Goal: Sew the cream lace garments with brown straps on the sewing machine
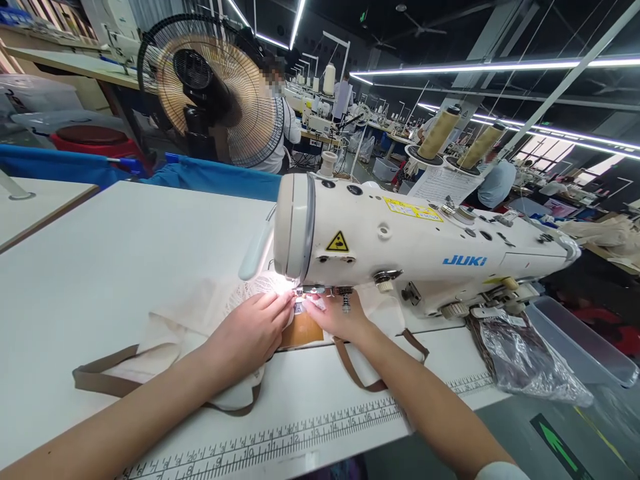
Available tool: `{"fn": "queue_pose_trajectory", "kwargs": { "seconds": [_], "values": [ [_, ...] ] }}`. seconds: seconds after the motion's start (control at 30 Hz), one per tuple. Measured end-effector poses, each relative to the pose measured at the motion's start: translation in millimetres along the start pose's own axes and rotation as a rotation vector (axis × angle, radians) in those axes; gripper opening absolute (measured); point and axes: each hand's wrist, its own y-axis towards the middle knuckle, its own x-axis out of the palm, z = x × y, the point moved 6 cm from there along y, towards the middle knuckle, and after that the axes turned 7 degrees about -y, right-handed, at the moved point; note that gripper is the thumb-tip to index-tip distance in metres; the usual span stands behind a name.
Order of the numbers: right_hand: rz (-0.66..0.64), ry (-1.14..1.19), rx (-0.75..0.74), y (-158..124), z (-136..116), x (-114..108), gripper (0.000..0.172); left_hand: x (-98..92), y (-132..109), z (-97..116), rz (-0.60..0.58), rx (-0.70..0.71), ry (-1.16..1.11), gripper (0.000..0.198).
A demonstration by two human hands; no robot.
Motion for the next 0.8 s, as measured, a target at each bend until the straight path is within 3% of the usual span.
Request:
{"fn": "queue_pose_trajectory", "kwargs": {
  "seconds": [0.37, 0.8],
  "values": [
    [0.125, 0.095, -0.082, -12, 2, 2, 0.022, -2.3, -4, 4, -0.087, -0.049, -0.048, 0.039],
    [0.050, 0.034, -0.098, -10, -4, -4, 0.021, -4.3, -3, 1, -0.031, -0.081, -0.093, 0.042]
  ]
}}
